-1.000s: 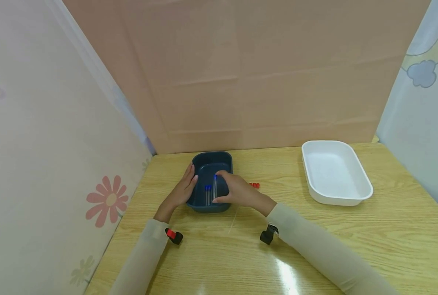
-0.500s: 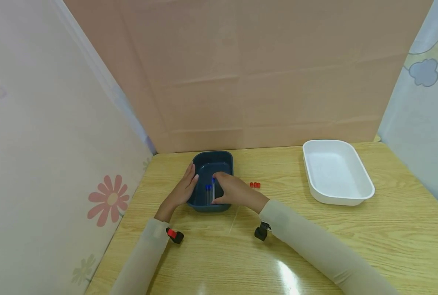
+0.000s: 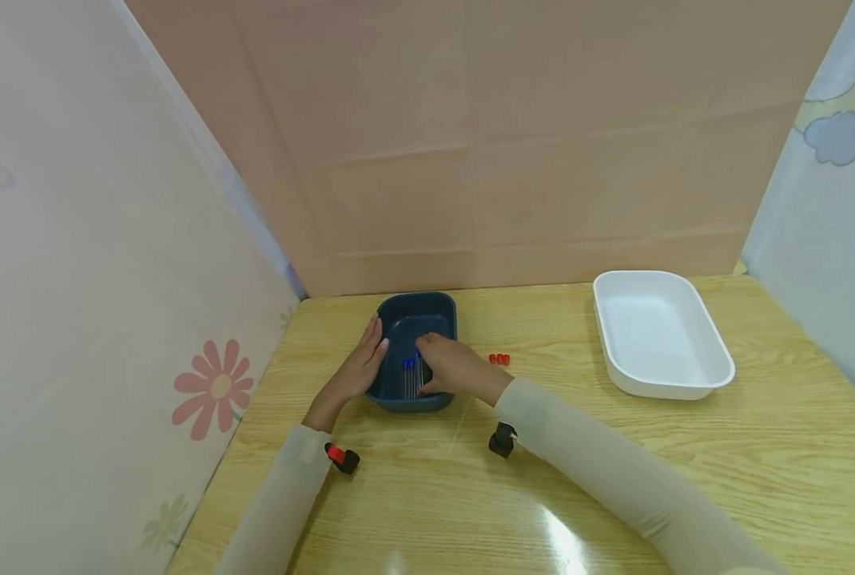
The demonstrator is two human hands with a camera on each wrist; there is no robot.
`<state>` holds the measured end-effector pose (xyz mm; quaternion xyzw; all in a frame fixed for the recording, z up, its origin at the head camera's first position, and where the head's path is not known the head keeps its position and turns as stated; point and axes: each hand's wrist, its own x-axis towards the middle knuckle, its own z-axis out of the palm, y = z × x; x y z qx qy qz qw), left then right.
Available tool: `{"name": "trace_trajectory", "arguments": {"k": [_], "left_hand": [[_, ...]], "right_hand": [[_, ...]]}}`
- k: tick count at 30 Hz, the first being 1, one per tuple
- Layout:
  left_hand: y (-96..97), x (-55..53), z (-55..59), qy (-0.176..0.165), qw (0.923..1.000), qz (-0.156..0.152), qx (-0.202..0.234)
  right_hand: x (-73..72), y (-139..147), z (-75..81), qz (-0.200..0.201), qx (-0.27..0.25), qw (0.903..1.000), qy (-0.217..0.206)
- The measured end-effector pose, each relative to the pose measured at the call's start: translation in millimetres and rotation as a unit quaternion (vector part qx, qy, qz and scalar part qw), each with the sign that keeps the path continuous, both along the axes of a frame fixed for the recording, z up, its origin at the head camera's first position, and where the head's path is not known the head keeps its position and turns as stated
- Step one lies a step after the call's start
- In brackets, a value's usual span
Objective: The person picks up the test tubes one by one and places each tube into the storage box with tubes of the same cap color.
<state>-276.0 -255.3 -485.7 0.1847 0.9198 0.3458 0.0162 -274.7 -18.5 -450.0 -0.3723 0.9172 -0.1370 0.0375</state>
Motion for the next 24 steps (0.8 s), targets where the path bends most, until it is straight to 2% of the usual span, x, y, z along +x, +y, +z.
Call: {"name": "trace_trajectory", "arguments": {"k": [9, 24], "left_hand": [[0.2, -0.7, 0.4, -0.004, 1.0000, 0.003, 0.006], [0.0, -1.4, -1.1, -0.005, 0.9999, -0.001, 0.011]], "right_hand": [[-4.1, -9, -0.9, -0.005, 0.053, 0.9985, 0.015], [-8.4, -20, -9.2, -0.032, 0.124, 0.9917, 0.005]]}}
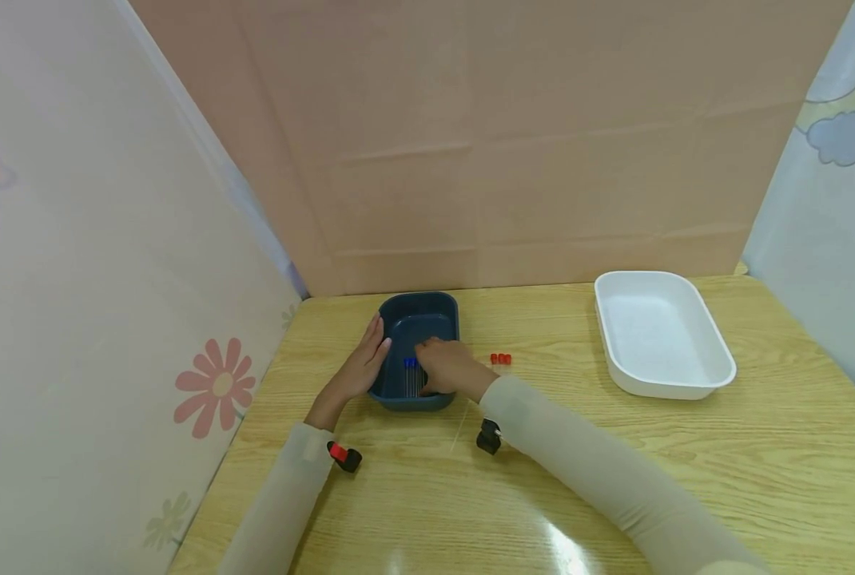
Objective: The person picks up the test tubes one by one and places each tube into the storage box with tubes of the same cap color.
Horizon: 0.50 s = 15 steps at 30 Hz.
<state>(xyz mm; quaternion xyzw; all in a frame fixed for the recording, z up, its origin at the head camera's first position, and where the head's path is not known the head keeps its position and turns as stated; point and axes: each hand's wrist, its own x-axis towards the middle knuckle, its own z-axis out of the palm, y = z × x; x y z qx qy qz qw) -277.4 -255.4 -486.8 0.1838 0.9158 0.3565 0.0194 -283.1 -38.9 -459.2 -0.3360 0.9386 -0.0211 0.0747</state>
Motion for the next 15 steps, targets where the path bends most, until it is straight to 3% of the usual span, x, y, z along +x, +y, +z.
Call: {"name": "trace_trajectory", "arguments": {"k": [15], "left_hand": [[1.0, 0.9, 2.0, -0.004, 1.0000, 0.002, -0.003]], "right_hand": [[1.0, -3.9, 2.3, -0.004, 0.016, 0.9999, -0.003]]}}
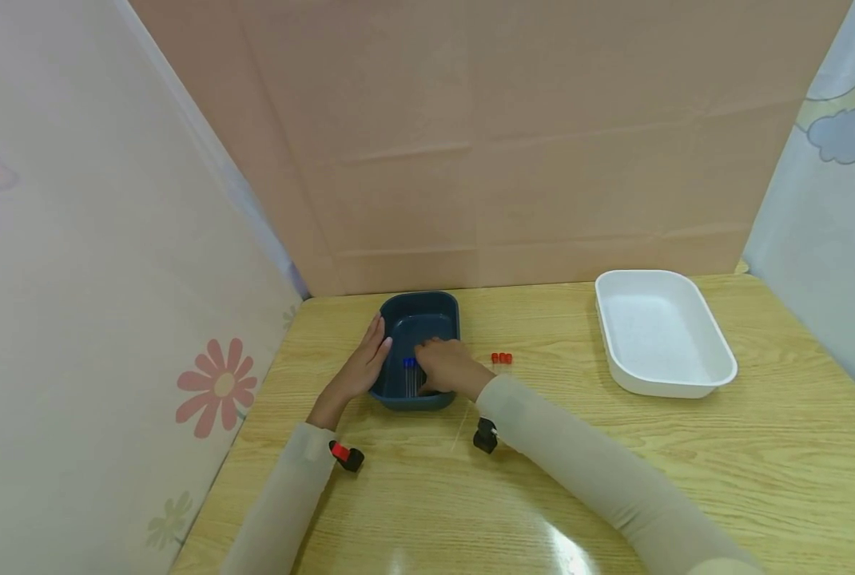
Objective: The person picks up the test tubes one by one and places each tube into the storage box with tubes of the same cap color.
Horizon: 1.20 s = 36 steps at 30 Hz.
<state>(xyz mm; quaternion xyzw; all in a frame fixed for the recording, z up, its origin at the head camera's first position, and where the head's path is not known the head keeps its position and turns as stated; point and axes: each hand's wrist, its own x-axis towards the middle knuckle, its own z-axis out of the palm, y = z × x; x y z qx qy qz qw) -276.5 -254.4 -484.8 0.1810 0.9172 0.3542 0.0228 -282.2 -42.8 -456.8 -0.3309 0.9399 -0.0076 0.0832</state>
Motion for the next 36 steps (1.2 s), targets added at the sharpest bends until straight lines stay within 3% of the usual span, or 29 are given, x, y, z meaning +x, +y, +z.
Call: {"name": "trace_trajectory", "arguments": {"k": [10, 19, 27, 36], "left_hand": [[2.4, -1.2, 0.9, 0.005, 1.0000, 0.001, 0.001], [0.5, 0.3, 1.3, 0.010, 0.9999, 0.007, -0.003], [0.8, 2.5, 0.7, 0.011, 0.9998, 0.015, -0.011], [3.6, 4.0, 2.0, 0.014, 0.9997, 0.010, -0.018]], "right_hand": [[-1.1, 5, -1.7, 0.007, -0.062, 0.9980, 0.006], [1.5, 14, 3.1, 0.037, -0.167, 0.9852, 0.011], [20.0, 38, 19.8, 0.046, -0.221, 0.9737, 0.031], [43.8, 77, 32.9, 0.026, -0.248, 0.9673, 0.046]]}}
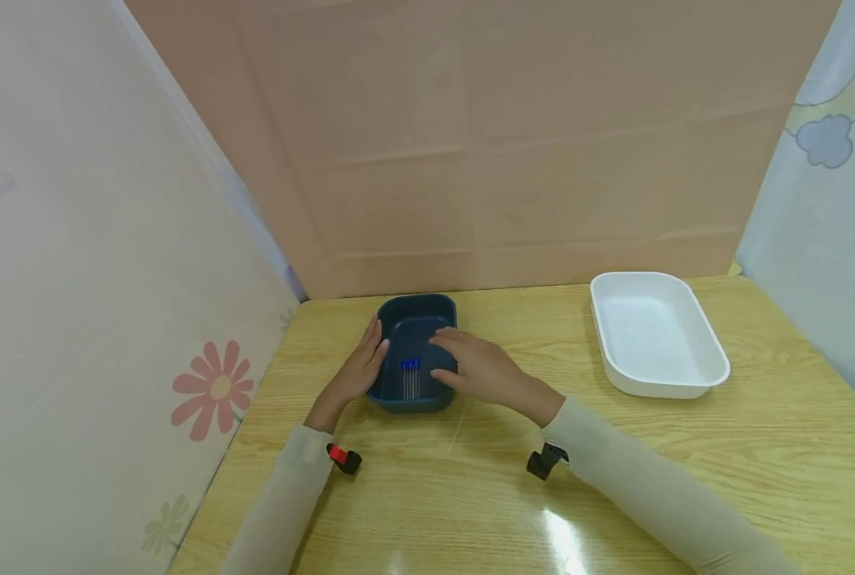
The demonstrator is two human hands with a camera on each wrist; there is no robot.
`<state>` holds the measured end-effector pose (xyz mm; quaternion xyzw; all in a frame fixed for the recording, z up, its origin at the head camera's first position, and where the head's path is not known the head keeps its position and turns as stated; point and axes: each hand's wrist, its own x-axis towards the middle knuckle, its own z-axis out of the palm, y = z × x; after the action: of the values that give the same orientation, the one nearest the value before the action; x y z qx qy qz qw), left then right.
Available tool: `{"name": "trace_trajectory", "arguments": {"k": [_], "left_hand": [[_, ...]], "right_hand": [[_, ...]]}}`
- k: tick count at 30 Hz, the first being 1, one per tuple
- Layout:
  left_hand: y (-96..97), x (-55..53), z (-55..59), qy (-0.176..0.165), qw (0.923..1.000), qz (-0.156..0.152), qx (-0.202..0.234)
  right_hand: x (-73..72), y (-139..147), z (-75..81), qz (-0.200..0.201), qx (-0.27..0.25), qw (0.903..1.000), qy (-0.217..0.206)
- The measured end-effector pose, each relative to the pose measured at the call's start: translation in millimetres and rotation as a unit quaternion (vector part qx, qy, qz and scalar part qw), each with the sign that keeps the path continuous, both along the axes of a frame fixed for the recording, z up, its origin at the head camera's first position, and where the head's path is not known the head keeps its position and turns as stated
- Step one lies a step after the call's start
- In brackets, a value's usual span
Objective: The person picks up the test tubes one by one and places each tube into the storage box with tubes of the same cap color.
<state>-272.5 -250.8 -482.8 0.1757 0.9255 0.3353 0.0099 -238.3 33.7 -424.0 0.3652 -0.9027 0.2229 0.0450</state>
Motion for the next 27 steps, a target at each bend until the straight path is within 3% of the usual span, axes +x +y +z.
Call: {"name": "trace_trajectory", "arguments": {"k": [7, 13, 20, 27], "left_hand": [[1.5, -0.8, -0.9, -0.005, 1.0000, 0.000, 0.006], [3.6, -1.4, -3.3, -0.009, 0.9999, 0.003, 0.008], [2.5, -1.7, -3.5, -0.008, 0.9998, -0.005, 0.020], [0.0, 4.1, -3.5, -0.009, 0.9997, 0.005, 0.020]], "right_hand": [[17.4, 41, 7.8, -0.017, -0.066, 0.9977, -0.004], [23.3, 79, 7.1, -0.057, -0.086, 0.9946, -0.012], [31.9, 122, 1.5, -0.104, -0.112, 0.9882, 0.008], [40.9, 159, -1.5, -0.119, -0.136, 0.9825, 0.044]]}}
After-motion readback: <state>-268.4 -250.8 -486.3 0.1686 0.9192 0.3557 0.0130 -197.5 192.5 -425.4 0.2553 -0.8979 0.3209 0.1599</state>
